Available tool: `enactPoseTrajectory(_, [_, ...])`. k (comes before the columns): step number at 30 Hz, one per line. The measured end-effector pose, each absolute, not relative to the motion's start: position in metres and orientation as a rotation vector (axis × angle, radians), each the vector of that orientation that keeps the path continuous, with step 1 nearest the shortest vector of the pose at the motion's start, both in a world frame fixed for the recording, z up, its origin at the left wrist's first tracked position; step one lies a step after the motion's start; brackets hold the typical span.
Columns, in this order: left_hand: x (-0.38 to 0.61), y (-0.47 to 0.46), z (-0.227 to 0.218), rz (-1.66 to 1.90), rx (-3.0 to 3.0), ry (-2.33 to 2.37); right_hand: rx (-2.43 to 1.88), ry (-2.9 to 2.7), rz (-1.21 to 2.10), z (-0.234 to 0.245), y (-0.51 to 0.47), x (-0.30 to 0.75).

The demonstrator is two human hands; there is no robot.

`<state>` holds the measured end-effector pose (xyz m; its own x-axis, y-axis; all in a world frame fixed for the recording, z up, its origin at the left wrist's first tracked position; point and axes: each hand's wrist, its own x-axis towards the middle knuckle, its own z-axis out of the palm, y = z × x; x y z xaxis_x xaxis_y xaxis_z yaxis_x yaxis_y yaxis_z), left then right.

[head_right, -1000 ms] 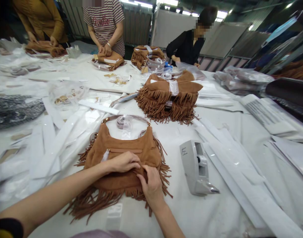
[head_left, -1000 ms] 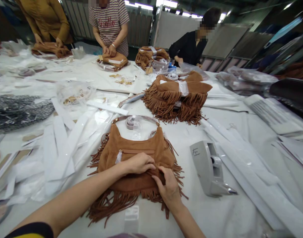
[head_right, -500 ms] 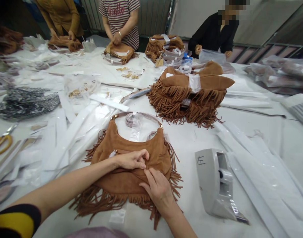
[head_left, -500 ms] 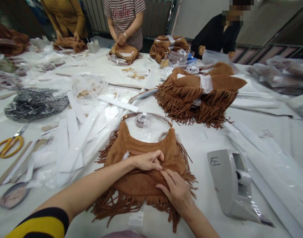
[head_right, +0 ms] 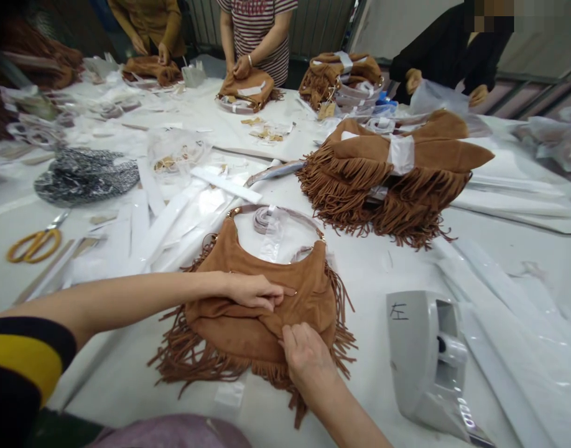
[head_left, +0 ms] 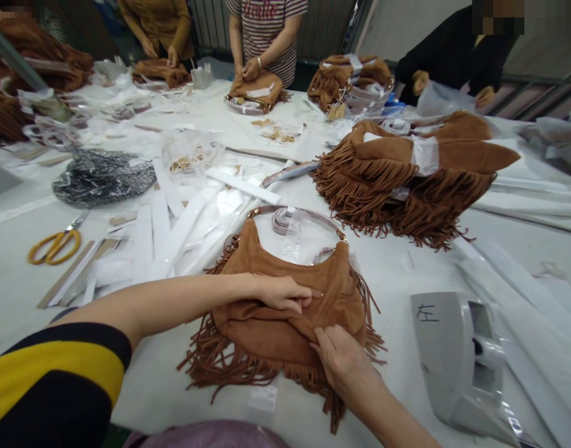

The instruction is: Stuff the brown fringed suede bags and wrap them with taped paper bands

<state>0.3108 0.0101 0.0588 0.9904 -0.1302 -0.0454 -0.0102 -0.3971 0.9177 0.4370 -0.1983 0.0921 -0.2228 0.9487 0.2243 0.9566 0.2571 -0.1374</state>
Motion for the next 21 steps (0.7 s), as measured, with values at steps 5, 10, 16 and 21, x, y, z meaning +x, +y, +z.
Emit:
enactPoseTrajectory(5, [0.287, 0.020, 0.046, 0.078, 2.218, -0.263, -1.584, -2.074, 0.237, 0.114, -0.210, 0.436])
enactPoseTrajectory(10, [0.285, 0.022, 0.044, 0.055, 2.204, -0.247, -1.633, -1.815, 0.322, 0.074, -0.235, 0.438])
enactPoseTrajectory(16, [0.287, 0.015, 0.041, 0.046, 2.441, -0.316, -1.735, -1.840, 0.151, 0.052, -0.229, 0.429])
enactPoseTrajectory(21, [0.287, 0.007, 0.042, 0.144, 2.462, -0.305, -1.870, -2.029, -0.183, 0.065, -0.198, 0.393])
